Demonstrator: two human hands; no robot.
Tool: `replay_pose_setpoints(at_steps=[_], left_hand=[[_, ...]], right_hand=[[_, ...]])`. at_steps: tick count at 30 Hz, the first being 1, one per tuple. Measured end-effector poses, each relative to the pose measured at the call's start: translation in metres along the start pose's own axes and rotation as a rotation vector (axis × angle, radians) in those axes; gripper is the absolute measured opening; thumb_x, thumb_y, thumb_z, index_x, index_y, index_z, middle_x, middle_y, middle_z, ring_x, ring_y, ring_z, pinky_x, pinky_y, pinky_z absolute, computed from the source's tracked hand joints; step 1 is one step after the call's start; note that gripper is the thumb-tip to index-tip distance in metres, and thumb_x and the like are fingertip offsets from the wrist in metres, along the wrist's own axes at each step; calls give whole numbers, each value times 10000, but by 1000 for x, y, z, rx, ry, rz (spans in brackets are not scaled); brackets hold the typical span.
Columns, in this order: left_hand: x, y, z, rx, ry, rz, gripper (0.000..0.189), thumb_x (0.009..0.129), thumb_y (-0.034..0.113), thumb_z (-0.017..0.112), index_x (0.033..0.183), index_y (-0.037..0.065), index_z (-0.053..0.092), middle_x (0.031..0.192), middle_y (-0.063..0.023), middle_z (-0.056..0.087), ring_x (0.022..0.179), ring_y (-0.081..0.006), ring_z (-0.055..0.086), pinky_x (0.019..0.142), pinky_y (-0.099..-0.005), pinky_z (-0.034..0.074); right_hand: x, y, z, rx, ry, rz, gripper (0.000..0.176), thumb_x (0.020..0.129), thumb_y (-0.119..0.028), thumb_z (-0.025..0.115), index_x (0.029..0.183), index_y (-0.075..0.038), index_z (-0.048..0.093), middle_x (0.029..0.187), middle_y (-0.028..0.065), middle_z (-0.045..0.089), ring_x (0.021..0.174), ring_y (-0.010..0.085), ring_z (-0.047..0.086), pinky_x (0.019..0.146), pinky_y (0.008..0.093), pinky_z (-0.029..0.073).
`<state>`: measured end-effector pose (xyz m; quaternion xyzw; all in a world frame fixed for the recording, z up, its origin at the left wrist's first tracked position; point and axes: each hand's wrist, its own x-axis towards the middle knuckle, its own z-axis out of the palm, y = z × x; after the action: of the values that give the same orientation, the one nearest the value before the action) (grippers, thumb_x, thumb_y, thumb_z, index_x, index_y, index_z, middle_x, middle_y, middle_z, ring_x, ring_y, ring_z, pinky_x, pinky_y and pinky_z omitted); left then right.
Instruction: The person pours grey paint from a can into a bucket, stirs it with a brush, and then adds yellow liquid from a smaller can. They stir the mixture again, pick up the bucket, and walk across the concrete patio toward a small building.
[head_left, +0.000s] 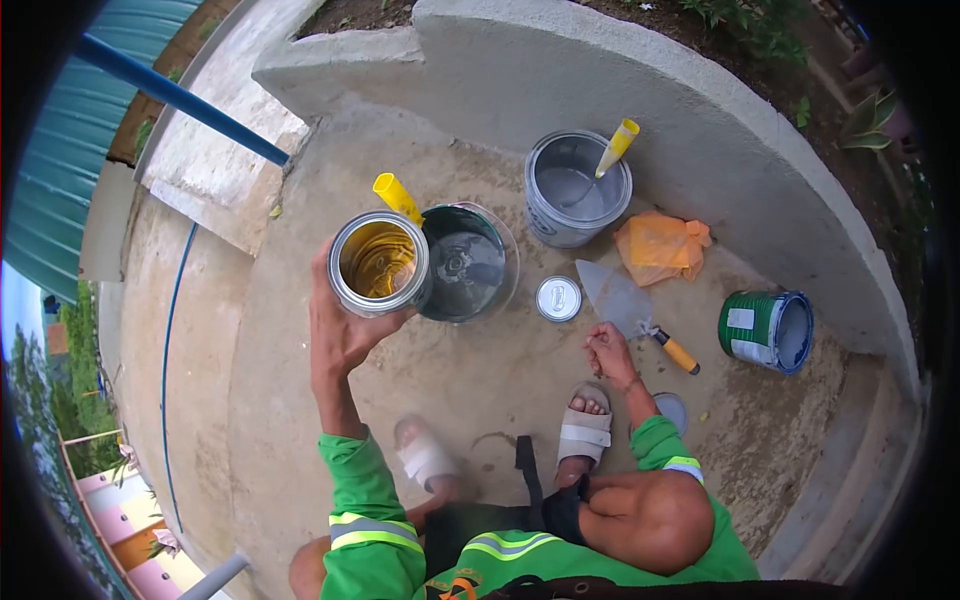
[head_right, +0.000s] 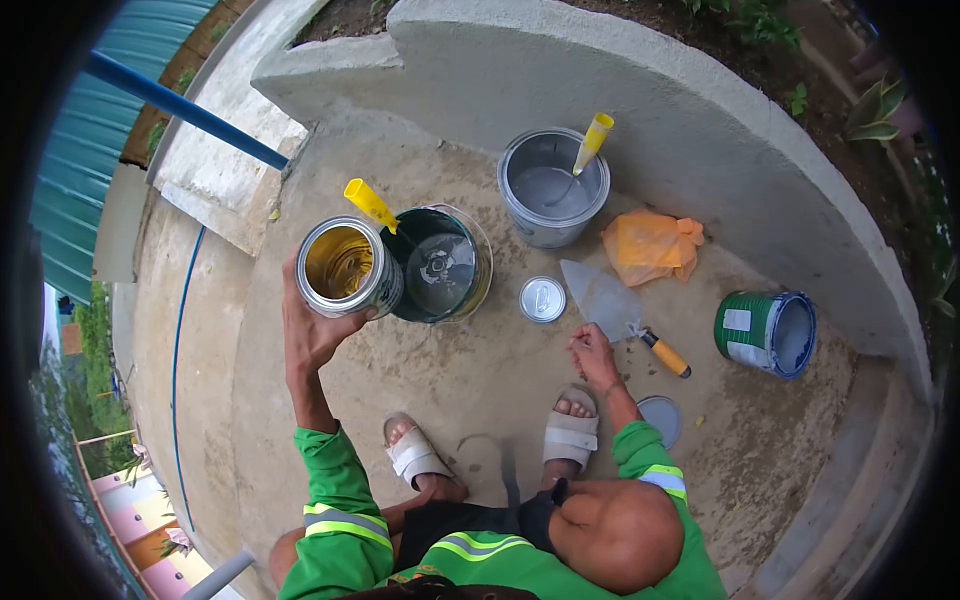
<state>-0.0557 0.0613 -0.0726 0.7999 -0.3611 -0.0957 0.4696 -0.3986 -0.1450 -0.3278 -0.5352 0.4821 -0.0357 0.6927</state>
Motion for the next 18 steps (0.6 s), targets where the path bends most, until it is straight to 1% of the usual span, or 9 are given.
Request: replay_pose_setpoints(at_steps=[3,6,7,10,13,16,18], left_hand=[[4,-1,-9,249,-27,127,1016,525,243,899,1381,49,387,1266,-139,556,1158,-302,550,1005,-429,408],[6,10,-16,450,-50,90,1004,515,241,853,1396,74,402,1267,-128,555,1214,-312,507,1066,-453,346],[7,10,-16,451,-57,57,1006,516,263,842,1406,102,403,1275,-122,550,1206,-324,493,1060,-457,323],[9,13,-17,579,-73,89,993,528,267,837,1409,107,407,1283,-123,542,1203,-317,493,1052,-451,326],[10,11,-12,655,-74,123,1007,520,290,833,1419,138,405,1282,-120,519,1193,-311,482,1010,-444,335],[11,11,-6,684,-91,133,1012,515,274,829,1428,162,407,1268,-117,510,1191,-307,475,1008,-440,322],[12,12,-2,677,-111,110,998,528,278,833,1425,163,410,1280,-120,507,1213,-311,465,1031,-460,311]], right_hand=[[2,3,2,12,-9,0,123,935,-75,536,1037,-48,474,840,76,607,526,79,487,404,228,384],[1,6,4,0,-18,7,120,937,-80,534,1037,-50,475,835,73,605,521,75,481,402,223,381],[1,5,5,-12,-23,14,119,937,-80,533,1037,-51,475,833,72,605,521,74,479,401,221,380],[1,6,5,-21,-30,10,118,937,-81,531,1037,-51,476,832,70,601,521,74,479,398,220,379],[1,6,4,-17,-30,8,116,938,-83,531,1036,-52,478,828,66,599,522,73,481,396,219,379],[1,4,4,-8,-28,13,115,939,-86,530,1038,-53,480,826,64,598,522,72,480,397,218,380],[0,3,4,-7,-26,20,115,940,-86,528,1039,-55,481,826,64,598,522,71,478,397,217,381]])
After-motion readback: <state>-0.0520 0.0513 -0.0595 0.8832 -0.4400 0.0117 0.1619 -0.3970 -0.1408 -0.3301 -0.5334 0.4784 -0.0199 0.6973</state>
